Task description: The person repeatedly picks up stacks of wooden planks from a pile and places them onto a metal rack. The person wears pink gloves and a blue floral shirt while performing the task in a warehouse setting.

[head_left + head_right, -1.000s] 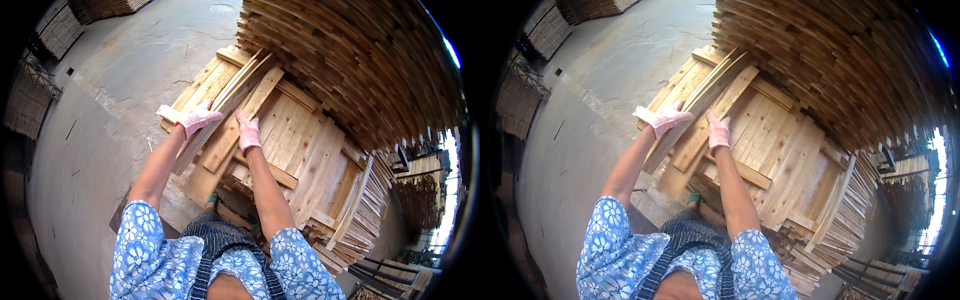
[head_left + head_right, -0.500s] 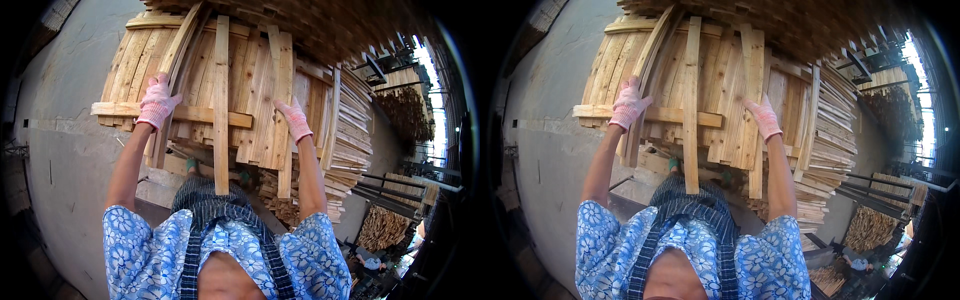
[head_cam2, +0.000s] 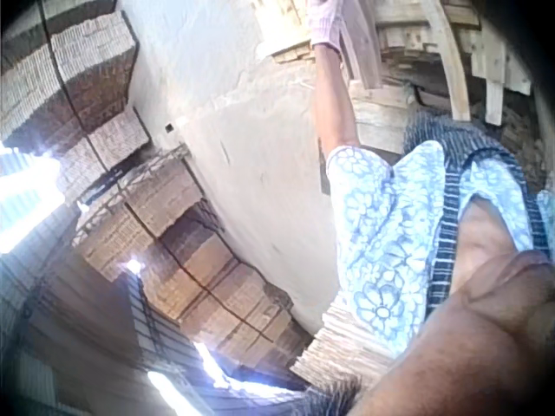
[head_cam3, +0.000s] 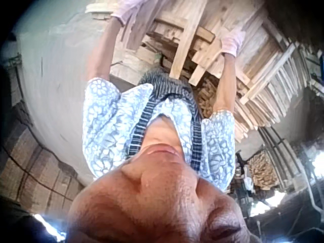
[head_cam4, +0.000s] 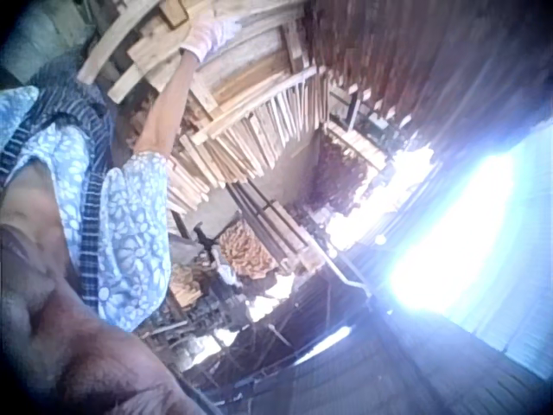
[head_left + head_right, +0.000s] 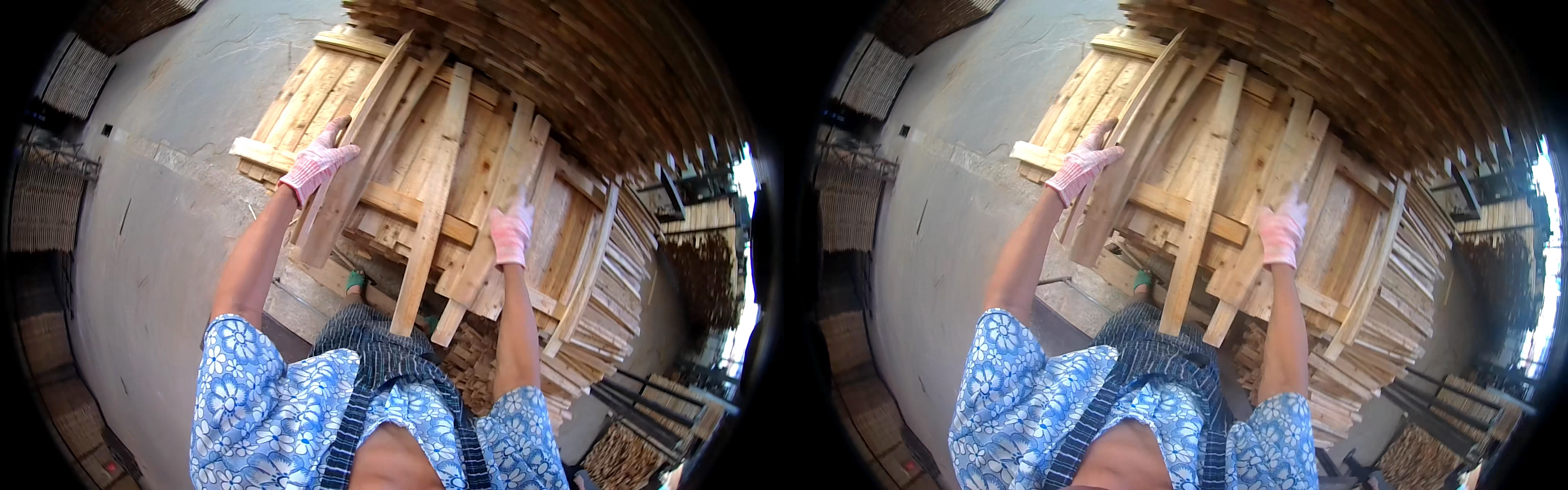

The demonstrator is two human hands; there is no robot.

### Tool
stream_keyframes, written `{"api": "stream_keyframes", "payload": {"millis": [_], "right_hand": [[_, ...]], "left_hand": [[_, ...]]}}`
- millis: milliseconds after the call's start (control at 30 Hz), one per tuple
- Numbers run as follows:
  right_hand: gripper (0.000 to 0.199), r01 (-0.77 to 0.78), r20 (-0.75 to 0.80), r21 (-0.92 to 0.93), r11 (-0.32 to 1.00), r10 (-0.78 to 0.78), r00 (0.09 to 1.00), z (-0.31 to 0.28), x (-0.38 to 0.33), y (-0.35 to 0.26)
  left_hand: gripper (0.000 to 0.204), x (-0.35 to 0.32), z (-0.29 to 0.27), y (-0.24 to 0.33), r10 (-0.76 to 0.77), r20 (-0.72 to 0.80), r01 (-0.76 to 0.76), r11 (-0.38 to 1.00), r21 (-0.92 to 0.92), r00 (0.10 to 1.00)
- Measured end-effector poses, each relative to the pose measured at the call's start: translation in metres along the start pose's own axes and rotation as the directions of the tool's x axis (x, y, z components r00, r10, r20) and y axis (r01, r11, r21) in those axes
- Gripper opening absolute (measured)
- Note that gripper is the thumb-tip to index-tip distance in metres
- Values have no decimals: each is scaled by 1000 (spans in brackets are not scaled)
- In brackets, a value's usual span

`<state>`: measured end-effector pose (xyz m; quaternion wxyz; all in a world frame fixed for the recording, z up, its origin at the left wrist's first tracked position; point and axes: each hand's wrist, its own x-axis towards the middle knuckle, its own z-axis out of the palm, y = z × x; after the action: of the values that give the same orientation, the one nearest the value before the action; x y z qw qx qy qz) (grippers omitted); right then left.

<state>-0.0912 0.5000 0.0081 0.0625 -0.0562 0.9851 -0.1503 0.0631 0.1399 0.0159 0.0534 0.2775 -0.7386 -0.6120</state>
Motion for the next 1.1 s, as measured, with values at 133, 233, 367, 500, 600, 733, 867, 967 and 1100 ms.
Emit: {"api": "stream_keyframes", "payload": {"millis": [133,233,367,500,600,733,867,967,1100], "right_hand": [[79,86,5,228,970,-90,996,-24,-16,-29],[76,254,-26,507,823,-280,960,-18,-39,-82],[74,-49,244,839,542,-294,924,-35,-78,-196],[69,303,291,95,948,-318,902,53,-63,-275],[65,258,12,-221,941,-261,965,130,-66,-300],[84,13,355,195,981,-83,931,108,-60,-305],[85,74,254,730,680,-371,893,70,-52,-259],[80,58,76,969,241,-509,857,18,-50,-185],[78,153,22,868,472,-346,938,-44,-42,-77]], "left_hand": [[80,-22,-34,6,-28,-111,39,994,100,993],[79,-34,-45,4,15,-196,20,984,175,981],[80,-53,-45,7,-52,-161,49,999,-20,986],[79,-65,-38,8,-3,-188,-14,996,-89,982],[79,-73,-42,0,48,-233,-71,993,-90,971],[76,-104,-59,-18,84,-275,-125,983,-137,958],[75,-116,-51,-1,89,-155,-148,891,-428,984],[75,-116,-32,18,49,-113,-95,891,-443,992],[72,-124,5,30,25,-36,-37,910,-412,999]]}}
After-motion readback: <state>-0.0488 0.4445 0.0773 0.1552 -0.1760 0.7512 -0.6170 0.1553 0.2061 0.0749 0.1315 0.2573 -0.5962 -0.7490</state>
